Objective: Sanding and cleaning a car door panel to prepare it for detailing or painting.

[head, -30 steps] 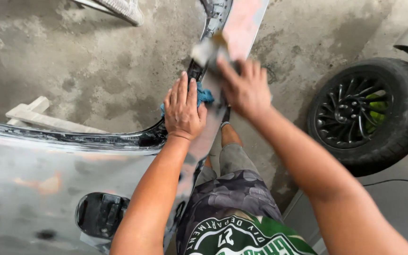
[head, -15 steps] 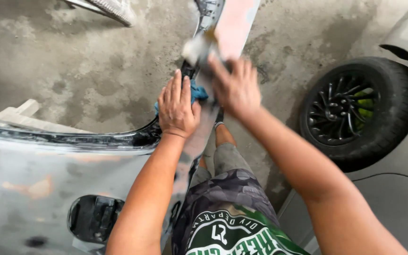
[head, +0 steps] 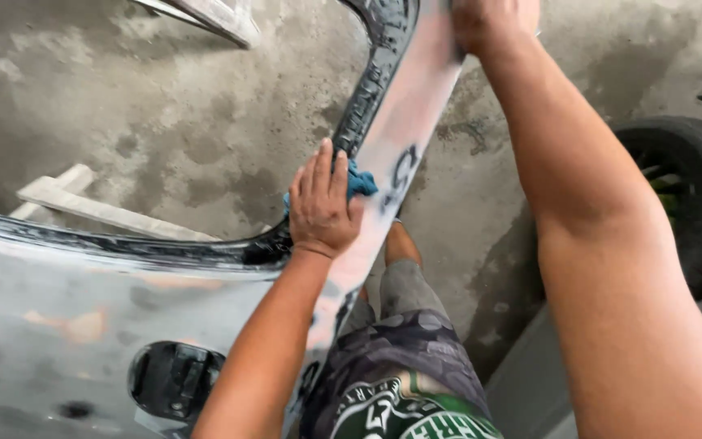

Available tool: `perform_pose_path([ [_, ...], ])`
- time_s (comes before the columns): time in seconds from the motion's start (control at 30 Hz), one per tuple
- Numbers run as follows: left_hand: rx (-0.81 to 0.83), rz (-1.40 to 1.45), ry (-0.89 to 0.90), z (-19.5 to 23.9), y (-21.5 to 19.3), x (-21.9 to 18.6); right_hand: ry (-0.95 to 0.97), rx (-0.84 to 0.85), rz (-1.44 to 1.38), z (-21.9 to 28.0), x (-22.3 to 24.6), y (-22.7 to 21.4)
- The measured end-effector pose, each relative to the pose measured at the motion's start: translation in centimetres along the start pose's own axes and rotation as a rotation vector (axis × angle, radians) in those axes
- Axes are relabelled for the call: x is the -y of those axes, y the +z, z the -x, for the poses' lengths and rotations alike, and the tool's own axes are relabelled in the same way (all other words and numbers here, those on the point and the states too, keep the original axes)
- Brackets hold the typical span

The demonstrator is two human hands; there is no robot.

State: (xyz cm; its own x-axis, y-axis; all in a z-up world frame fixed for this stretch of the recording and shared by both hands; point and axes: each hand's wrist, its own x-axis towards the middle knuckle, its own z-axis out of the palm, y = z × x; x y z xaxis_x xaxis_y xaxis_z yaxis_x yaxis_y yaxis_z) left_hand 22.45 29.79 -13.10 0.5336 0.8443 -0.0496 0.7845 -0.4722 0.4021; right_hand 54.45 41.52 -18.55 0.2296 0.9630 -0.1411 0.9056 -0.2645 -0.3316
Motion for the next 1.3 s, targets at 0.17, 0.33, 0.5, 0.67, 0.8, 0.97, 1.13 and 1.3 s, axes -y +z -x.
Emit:
perform_pose_path([
  [0.17, 0.023, 0.021, -0.006, 0.1, -0.5, -0.3, -0.268, -0.12, 0.152, 12.7, 4.9, -2.0],
  [0.33, 0.03, 0.009, 0.0, 0.1, -0.8, -0.4, -0.303, 0.015, -0.071, 20.8, 7.8, -2.1],
  [0.5, 0.001, 0.016, -0.003, 0.2, -0.4, -0.4, -0.225, -0.079, 0.123, 7.7, 1.9, 0.1],
  [0.67, -0.005, 0.003, 0.008, -0.1, 0.2, 0.6, 0.098, 0.381, 0.208, -4.0, -4.2, 4.3],
  [0.8, -0.003, -0.002, -0.011, 0.8, 0.3, 0.0, -0.106, -0.121, -0.012, 2.2, -0.5, 1.4],
  [0.97, -0.036, -0.027, 0.008, 0.8, -0.5, -0.5, -0.293, -0.076, -0.003, 18.7, 8.2, -1.5],
  [1.13, 0.024, -0.004, -0.006, 2.8, -1.4, -0.6, -0.262, 0.052, -0.103, 22.6, 9.5, -2.2],
  [1.3, 0.032, -0.003, 0.043, 3.4, -1.2, 0.1, -0.238, -0.173, -0.011, 9.4, 6.4, -1.8],
])
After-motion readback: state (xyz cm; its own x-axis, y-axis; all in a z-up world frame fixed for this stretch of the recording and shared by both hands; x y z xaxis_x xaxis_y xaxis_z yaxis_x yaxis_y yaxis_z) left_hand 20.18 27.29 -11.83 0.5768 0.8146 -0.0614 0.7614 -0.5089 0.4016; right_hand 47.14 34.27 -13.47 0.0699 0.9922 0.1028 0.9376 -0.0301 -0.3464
